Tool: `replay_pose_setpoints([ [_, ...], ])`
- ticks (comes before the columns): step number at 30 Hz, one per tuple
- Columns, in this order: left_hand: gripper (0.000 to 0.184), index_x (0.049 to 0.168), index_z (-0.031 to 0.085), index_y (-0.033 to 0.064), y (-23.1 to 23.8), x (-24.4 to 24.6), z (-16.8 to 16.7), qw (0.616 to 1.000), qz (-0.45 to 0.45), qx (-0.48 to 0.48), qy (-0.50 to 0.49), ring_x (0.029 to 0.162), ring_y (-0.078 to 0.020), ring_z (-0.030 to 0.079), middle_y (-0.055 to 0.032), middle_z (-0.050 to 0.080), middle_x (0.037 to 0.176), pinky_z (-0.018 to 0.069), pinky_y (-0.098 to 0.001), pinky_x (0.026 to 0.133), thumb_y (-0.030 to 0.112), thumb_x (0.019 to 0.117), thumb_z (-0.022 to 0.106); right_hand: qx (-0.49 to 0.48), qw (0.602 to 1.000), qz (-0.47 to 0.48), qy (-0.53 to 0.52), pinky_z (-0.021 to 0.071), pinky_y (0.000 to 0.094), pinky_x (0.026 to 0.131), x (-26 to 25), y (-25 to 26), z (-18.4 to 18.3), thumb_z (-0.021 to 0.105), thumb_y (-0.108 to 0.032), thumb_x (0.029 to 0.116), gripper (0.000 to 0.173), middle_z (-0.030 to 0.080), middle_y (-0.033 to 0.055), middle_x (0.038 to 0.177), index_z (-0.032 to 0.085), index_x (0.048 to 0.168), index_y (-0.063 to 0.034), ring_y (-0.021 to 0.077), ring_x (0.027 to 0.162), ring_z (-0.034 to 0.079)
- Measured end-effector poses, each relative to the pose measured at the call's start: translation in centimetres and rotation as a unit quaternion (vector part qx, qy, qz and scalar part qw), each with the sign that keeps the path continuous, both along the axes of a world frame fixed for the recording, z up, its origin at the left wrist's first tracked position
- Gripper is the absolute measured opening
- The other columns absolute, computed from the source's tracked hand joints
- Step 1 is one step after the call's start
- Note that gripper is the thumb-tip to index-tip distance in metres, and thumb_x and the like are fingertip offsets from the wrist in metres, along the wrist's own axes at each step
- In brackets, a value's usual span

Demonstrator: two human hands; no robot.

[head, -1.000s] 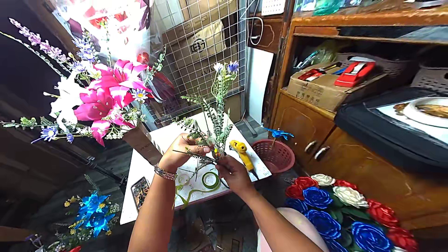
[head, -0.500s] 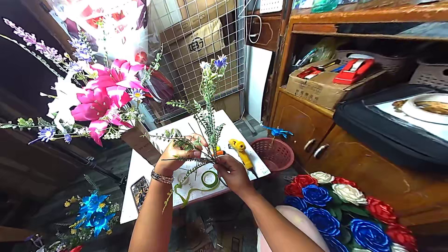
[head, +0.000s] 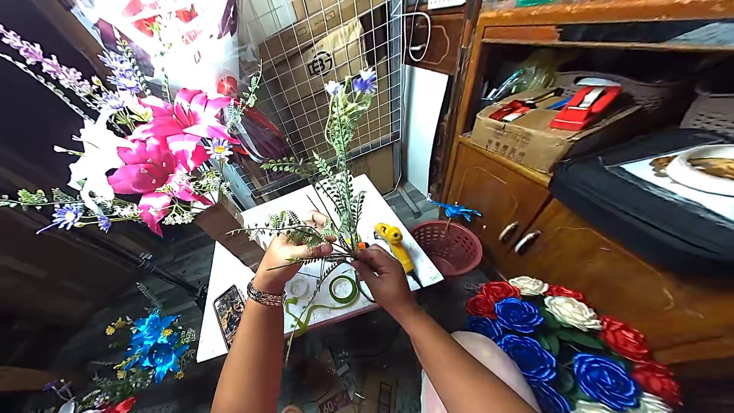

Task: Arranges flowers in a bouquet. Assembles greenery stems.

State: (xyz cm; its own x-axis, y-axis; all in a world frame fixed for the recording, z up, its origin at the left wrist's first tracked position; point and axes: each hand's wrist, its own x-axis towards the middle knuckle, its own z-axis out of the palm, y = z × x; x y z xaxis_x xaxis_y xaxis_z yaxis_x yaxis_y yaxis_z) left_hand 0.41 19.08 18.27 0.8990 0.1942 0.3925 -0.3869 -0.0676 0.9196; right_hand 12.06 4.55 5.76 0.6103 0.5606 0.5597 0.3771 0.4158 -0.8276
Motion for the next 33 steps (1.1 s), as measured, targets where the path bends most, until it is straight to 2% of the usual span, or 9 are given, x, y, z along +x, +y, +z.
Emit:
replay_pose_setpoints([
  [3,0.019,0.096,0.075,0.0200,-0.4,-0.7,0.0,0.999,0.030,-0.001,-0.012,0.079,-0.0008,0.066,0.0073,0.072,0.095,0.0570,-0.0189,0.072,0.018,0.0802,0.085,0.018,1.000,-0.009,-0.017,0.0542,0.0141,0.071,0.1,-0.1,0.1,0.065,-0.009,0.0955,0.019,0.066,0.0081,0.092,0.072,0.104,0.0073,0.0000,0.077,0.062],
  [7,0.021,0.100,0.074,0.0185,-0.1,-1.1,-0.2,0.999,0.018,0.037,-0.033,0.089,-0.0011,0.064,0.0058,0.067,0.117,0.0570,-0.0198,0.078,0.023,0.0825,0.085,0.034,0.999,-0.005,-0.025,0.0543,0.0136,0.072,0.0,-0.1,0.0,0.065,-0.007,0.0955,0.019,0.066,0.0082,0.092,0.072,0.104,0.0082,-0.0004,0.079,0.062],
  [13,0.021,0.101,0.078,0.0232,-0.4,-1.6,-0.7,0.998,0.030,0.005,-0.054,0.086,0.0003,0.069,0.0102,0.074,0.099,0.0588,-0.0190,0.076,0.020,0.0812,0.084,0.037,0.999,-0.005,-0.038,0.0529,0.0124,0.072,-0.1,-0.2,0.1,0.066,-0.009,0.0954,0.020,0.066,0.0082,0.091,0.072,0.103,0.0079,-0.0011,0.077,0.061],
  [19,0.036,0.107,0.077,0.0241,-0.8,-2.2,-1.6,0.991,0.060,-0.097,-0.068,0.090,-0.0013,0.071,0.0078,0.076,0.100,0.0601,-0.0216,0.080,0.031,0.0739,0.087,0.050,0.996,-0.017,-0.066,0.0511,0.0116,0.072,0.0,-0.1,-0.1,0.066,-0.011,0.0956,0.020,0.065,0.0080,0.088,0.072,0.101,0.0071,-0.0014,0.077,0.059],
  [22,0.038,0.105,0.075,0.0247,-0.4,-2.1,-1.7,0.990,0.049,-0.108,-0.072,0.086,-0.0011,0.070,0.0084,0.075,0.096,0.0587,-0.0216,0.077,0.051,0.0776,0.081,0.058,0.995,-0.020,-0.080,0.0510,0.0120,0.074,0.2,-0.1,0.0,0.067,-0.011,0.0952,0.019,0.066,0.0085,0.088,0.073,0.101,0.0066,-0.0004,0.079,0.060],
  [24,0.032,0.112,0.075,0.0236,0.0,-1.8,-1.0,0.996,0.004,-0.047,-0.072,0.086,0.0024,0.068,0.0109,0.074,0.102,0.0571,-0.0164,0.073,0.049,0.0941,0.066,0.056,0.995,-0.017,-0.082,0.0504,0.0117,0.074,0.1,-0.1,0.0,0.067,-0.010,0.0948,0.018,0.065,0.0084,0.088,0.073,0.101,0.0061,-0.0004,0.079,0.059],
  [28,0.031,0.121,0.073,0.0205,0.0,-1.8,-0.7,0.995,-0.028,-0.017,-0.094,0.086,0.0026,0.067,0.0097,0.073,0.109,0.0563,-0.0147,0.073,0.040,0.0987,0.064,0.045,0.996,-0.012,-0.082,0.0502,0.0115,0.073,0.0,-0.2,0.2,0.067,-0.010,0.0946,0.019,0.064,0.0075,0.086,0.074,0.101,0.0062,-0.0007,0.077,0.058],
  [30,0.025,0.111,0.075,0.0197,0.3,-2.0,-1.4,0.995,-0.003,-0.021,-0.098,0.083,0.0005,0.067,0.0079,0.073,0.103,0.0569,-0.0167,0.071,0.039,0.0978,0.066,0.043,0.996,-0.005,-0.076,0.0508,0.0116,0.071,0.1,-0.2,0.1,0.067,-0.010,0.0947,0.019,0.063,0.0068,0.084,0.074,0.100,0.0065,-0.0010,0.075,0.058],
  [33,0.031,0.088,0.073,0.0248,0.3,-2.7,-2.9,0.988,0.106,-0.081,-0.072,0.075,-0.0028,0.068,0.0086,0.071,0.085,0.0575,-0.0214,0.065,0.053,0.0776,0.080,0.035,0.997,0.002,-0.066,0.0532,0.0130,0.070,0.0,-0.2,0.1,0.067,-0.008,0.0935,0.018,0.064,0.0084,0.085,0.073,0.100,0.0078,0.0002,0.074,0.060],
])
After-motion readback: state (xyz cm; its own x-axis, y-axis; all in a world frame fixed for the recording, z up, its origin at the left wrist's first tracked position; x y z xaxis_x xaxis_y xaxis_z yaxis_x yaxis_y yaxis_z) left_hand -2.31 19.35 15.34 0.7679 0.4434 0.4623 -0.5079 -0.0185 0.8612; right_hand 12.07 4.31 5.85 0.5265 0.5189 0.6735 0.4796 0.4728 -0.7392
